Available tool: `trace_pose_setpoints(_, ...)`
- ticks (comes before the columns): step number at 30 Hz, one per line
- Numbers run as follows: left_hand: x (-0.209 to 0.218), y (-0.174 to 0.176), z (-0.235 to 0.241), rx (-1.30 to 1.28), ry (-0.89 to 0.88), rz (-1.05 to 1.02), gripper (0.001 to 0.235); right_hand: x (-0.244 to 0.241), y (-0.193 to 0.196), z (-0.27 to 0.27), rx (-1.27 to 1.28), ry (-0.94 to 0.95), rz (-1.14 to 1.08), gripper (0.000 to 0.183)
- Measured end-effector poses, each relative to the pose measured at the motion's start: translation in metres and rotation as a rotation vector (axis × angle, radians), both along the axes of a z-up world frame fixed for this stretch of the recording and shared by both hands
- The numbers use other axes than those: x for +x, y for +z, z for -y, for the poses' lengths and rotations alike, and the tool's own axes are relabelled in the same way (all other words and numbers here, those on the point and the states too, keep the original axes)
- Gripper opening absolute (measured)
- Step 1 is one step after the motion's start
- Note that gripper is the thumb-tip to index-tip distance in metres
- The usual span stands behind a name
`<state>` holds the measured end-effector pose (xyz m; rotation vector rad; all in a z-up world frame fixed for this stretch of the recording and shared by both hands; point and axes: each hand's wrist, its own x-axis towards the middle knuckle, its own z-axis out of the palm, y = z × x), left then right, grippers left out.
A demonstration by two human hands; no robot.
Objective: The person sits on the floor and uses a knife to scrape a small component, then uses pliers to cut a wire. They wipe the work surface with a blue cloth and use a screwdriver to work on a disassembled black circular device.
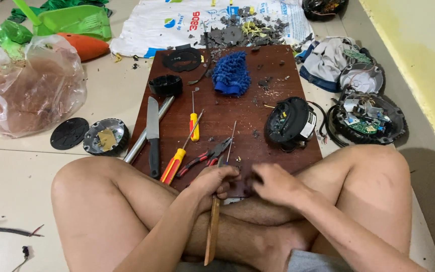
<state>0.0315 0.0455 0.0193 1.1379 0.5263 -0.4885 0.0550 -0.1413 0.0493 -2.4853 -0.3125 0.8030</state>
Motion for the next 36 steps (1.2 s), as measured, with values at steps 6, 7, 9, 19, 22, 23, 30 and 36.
trace_pose_setpoints(6, -0.001, 0.009, -0.002, -0.021, 0.062, -0.002, 0.022, 0.006, -0.027, 0.001, -0.57, 0.387, -0.013, 0.046)
trace_pose_setpoints(7, -0.002, 0.014, -0.004, -0.022, 0.068, -0.002, 0.022, 0.011, -0.04, 0.008, -0.571, 0.392, -0.011, 0.046)
trace_pose_setpoints(9, -0.005, 0.023, -0.004, -0.053, 0.114, -0.02, 0.024, 0.023, -0.067, 0.022, -0.579, 0.367, -0.024, 0.033)
trace_pose_setpoints(19, 0.002, 0.01, -0.015, -0.155, 0.325, -0.033, 0.014, 0.05, 0.034, -0.007, -0.349, 0.293, 0.065, 0.023)
trace_pose_setpoints(22, 0.009, -0.002, -0.019, -0.169, 0.462, -0.051, 0.013, 0.075, 0.023, -0.029, 0.227, -0.148, -0.177, 0.036)
trace_pose_setpoints(23, 0.015, -0.016, -0.019, -0.179, 0.508, -0.04, 0.009, 0.087, 0.01, -0.041, 0.347, -0.252, -0.196, 0.026)
trace_pose_setpoints(30, 0.034, -0.042, -0.034, -0.21, 0.645, -0.144, 0.016, 0.164, -0.039, -0.234, 0.846, -0.404, -0.567, 0.054)
trace_pose_setpoints(36, 0.03, 0.005, -0.039, -0.181, 0.639, -0.368, 0.019, 0.129, 0.035, -0.332, 1.13, -0.396, -0.818, 0.052)
